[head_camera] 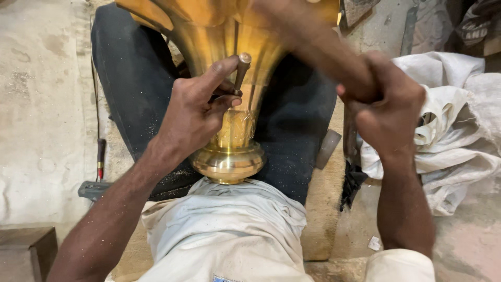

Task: The person sits on the floor with a large flared brass vase held between their legs and hammers a small metal punch against the vase surface with a wooden mallet, working a decorative pattern into the brass. They reposition the punch repeatedly along the vase body while striking it.

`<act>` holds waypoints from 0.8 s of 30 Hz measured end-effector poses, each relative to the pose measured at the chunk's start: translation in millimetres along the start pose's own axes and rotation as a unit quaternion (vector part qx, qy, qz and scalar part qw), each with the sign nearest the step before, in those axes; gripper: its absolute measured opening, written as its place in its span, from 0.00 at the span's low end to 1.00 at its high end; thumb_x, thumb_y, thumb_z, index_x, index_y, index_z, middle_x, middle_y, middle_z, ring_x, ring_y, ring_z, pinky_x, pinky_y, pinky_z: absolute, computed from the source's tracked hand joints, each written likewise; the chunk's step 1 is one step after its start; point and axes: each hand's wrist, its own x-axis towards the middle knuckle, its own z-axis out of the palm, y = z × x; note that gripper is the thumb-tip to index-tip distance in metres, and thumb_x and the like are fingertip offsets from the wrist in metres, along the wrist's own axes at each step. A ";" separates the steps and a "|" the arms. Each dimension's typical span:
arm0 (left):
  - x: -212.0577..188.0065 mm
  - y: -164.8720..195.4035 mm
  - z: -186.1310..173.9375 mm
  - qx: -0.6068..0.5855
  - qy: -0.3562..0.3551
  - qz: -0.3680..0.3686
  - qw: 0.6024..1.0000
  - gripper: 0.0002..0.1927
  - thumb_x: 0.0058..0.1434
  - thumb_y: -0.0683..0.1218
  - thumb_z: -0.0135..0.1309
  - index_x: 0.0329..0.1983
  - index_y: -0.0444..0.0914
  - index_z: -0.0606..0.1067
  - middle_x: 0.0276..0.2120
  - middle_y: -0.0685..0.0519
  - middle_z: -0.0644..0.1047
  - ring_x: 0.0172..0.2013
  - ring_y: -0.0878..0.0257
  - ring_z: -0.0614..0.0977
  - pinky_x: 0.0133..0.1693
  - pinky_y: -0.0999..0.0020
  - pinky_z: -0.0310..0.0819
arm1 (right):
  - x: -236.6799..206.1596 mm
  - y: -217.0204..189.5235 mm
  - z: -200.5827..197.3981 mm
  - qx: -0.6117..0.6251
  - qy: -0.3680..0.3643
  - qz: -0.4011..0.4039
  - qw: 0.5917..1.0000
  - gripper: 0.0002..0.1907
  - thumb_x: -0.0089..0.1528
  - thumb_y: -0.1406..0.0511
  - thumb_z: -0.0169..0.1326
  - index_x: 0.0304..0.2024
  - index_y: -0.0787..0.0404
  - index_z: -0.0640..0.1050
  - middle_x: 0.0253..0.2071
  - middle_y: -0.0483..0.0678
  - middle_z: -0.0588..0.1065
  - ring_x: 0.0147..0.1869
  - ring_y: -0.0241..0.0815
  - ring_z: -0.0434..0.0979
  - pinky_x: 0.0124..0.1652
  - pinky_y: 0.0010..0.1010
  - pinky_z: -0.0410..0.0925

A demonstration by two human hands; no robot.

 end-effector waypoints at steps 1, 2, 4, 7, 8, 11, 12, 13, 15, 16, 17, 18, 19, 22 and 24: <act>-0.2 0.1 0.6 -0.001 0.006 -0.005 1.000 0.29 0.67 0.33 0.58 0.69 0.43 0.66 0.37 0.48 0.84 0.37 0.60 0.89 0.35 0.70 0.89 | 3.9 -2.3 1.0 0.086 -0.003 0.033 0.996 0.22 0.68 0.66 0.67 0.60 0.59 0.71 0.37 0.52 0.81 0.37 0.43 0.84 0.38 0.33 0.77; -1.2 0.1 1.8 -0.003 0.012 -0.010 1.000 0.29 0.67 0.33 0.58 0.69 0.43 0.66 0.37 0.48 0.84 0.37 0.60 0.89 0.34 0.71 0.89 | 8.9 -3.7 0.4 0.094 -0.017 0.022 0.995 0.22 0.68 0.67 0.65 0.61 0.62 0.71 0.38 0.54 0.80 0.36 0.43 0.83 0.38 0.33 0.77; -5.9 -0.3 3.5 -0.016 0.030 -0.014 0.999 0.29 0.67 0.32 0.56 0.69 0.42 0.66 0.37 0.49 0.83 0.37 0.60 0.89 0.38 0.70 0.90 | 21.1 -6.4 -4.8 0.032 -0.051 -0.042 0.997 0.23 0.67 0.71 0.62 0.63 0.67 0.71 0.41 0.58 0.79 0.35 0.45 0.82 0.39 0.34 0.77; -12.1 -4.0 10.4 -0.013 0.062 -0.036 0.997 0.26 0.69 0.33 0.57 0.67 0.42 0.66 0.37 0.50 0.83 0.36 0.61 0.88 0.35 0.72 0.90 | 43.9 -11.5 -13.1 -0.057 -0.019 -0.153 0.986 0.24 0.65 0.75 0.59 0.64 0.63 0.73 0.44 0.59 0.80 0.41 0.48 0.83 0.43 0.35 0.78; -14.3 -5.1 12.7 -0.008 0.074 -0.046 0.996 0.25 0.71 0.34 0.59 0.66 0.42 0.66 0.36 0.50 0.84 0.35 0.61 0.88 0.32 0.73 0.89 | 47.6 -16.0 -16.0 -0.059 -0.024 -0.162 0.985 0.24 0.65 0.76 0.58 0.64 0.63 0.73 0.44 0.58 0.80 0.42 0.48 0.84 0.44 0.35 0.78; -22.3 -4.7 18.0 -0.040 0.138 -0.011 0.990 0.27 0.68 0.33 0.59 0.67 0.40 0.66 0.39 0.48 0.84 0.40 0.59 0.89 0.41 0.69 0.91 | 57.6 -30.8 -25.5 -0.109 -0.068 -0.188 0.974 0.23 0.62 0.75 0.56 0.61 0.65 0.73 0.42 0.55 0.80 0.42 0.45 0.83 0.46 0.36 0.78; -24.5 -3.9 19.0 -0.042 0.147 -0.030 0.988 0.27 0.68 0.33 0.60 0.67 0.40 0.66 0.39 0.48 0.84 0.40 0.60 0.89 0.42 0.69 0.90 | 61.2 -35.4 -29.1 -0.160 -0.068 -0.212 0.962 0.23 0.60 0.74 0.57 0.59 0.65 0.74 0.41 0.53 0.81 0.41 0.44 0.82 0.44 0.37 0.77; -28.4 -1.5 20.1 -0.044 0.154 -0.050 0.986 0.27 0.68 0.34 0.60 0.66 0.40 0.66 0.38 0.49 0.84 0.40 0.60 0.89 0.42 0.68 0.90 | 66.0 -39.1 -33.8 -0.263 -0.036 -0.260 0.929 0.24 0.56 0.72 0.60 0.56 0.60 0.76 0.40 0.51 0.81 0.39 0.44 0.82 0.41 0.37 0.77; -35.1 3.4 24.1 -0.050 0.178 -0.065 0.981 0.27 0.67 0.34 0.61 0.66 0.39 0.65 0.38 0.49 0.83 0.40 0.61 0.89 0.43 0.68 0.90 | 70.4 -48.6 -35.5 -0.277 -0.034 -0.274 0.920 0.24 0.57 0.71 0.60 0.57 0.60 0.75 0.42 0.50 0.81 0.41 0.43 0.80 0.42 0.36 0.76; -37.1 5.3 27.4 -0.053 0.197 -0.056 0.977 0.28 0.67 0.34 0.61 0.67 0.39 0.65 0.40 0.48 0.83 0.40 0.60 0.89 0.43 0.68 0.90 | 71.4 -53.5 -34.3 -0.192 -0.060 -0.240 0.950 0.23 0.61 0.72 0.56 0.60 0.63 0.73 0.45 0.52 0.79 0.45 0.42 0.79 0.46 0.34 0.76; -38.8 5.7 29.7 -0.055 0.218 -0.046 0.973 0.28 0.68 0.34 0.61 0.67 0.39 0.64 0.41 0.47 0.82 0.41 0.60 0.89 0.42 0.69 0.91 | 74.5 -56.7 -36.3 -0.197 -0.062 -0.251 0.946 0.21 0.64 0.72 0.56 0.61 0.63 0.73 0.46 0.51 0.78 0.46 0.41 0.79 0.48 0.33 0.75; -40.9 6.0 31.6 -0.065 0.228 -0.059 0.970 0.27 0.68 0.34 0.61 0.66 0.38 0.65 0.40 0.48 0.82 0.41 0.61 0.89 0.42 0.69 0.90 | 76.6 -60.4 -37.5 -0.202 -0.064 -0.261 0.942 0.19 0.68 0.71 0.55 0.62 0.63 0.73 0.47 0.50 0.78 0.47 0.40 0.78 0.49 0.33 0.74; -43.5 6.4 34.1 -0.074 0.237 -0.071 0.966 0.25 0.68 0.35 0.62 0.64 0.38 0.65 0.39 0.49 0.82 0.40 0.61 0.89 0.42 0.69 0.89 | 80.0 -62.9 -42.8 -0.295 -0.042 -0.310 0.903 0.16 0.70 0.69 0.58 0.60 0.60 0.75 0.46 0.48 0.79 0.46 0.39 0.78 0.47 0.34 0.72; -47.6 5.0 39.5 -0.079 0.259 -0.064 0.960 0.24 0.70 0.35 0.62 0.64 0.36 0.65 0.39 0.50 0.82 0.41 0.63 0.88 0.43 0.70 0.89 | 79.9 -73.6 -52.5 -0.394 -0.035 -0.350 0.849 0.12 0.72 0.65 0.61 0.57 0.55 0.77 0.44 0.45 0.79 0.43 0.39 0.78 0.44 0.36 0.70; -48.7 5.3 40.7 -0.078 0.262 -0.061 0.960 0.23 0.69 0.36 0.63 0.61 0.35 0.66 0.38 0.49 0.82 0.40 0.63 0.87 0.42 0.69 0.89 | 77.3 -78.4 -58.1 -0.408 -0.044 -0.346 0.844 0.11 0.72 0.64 0.61 0.56 0.55 0.77 0.43 0.45 0.80 0.42 0.39 0.78 0.43 0.37 0.71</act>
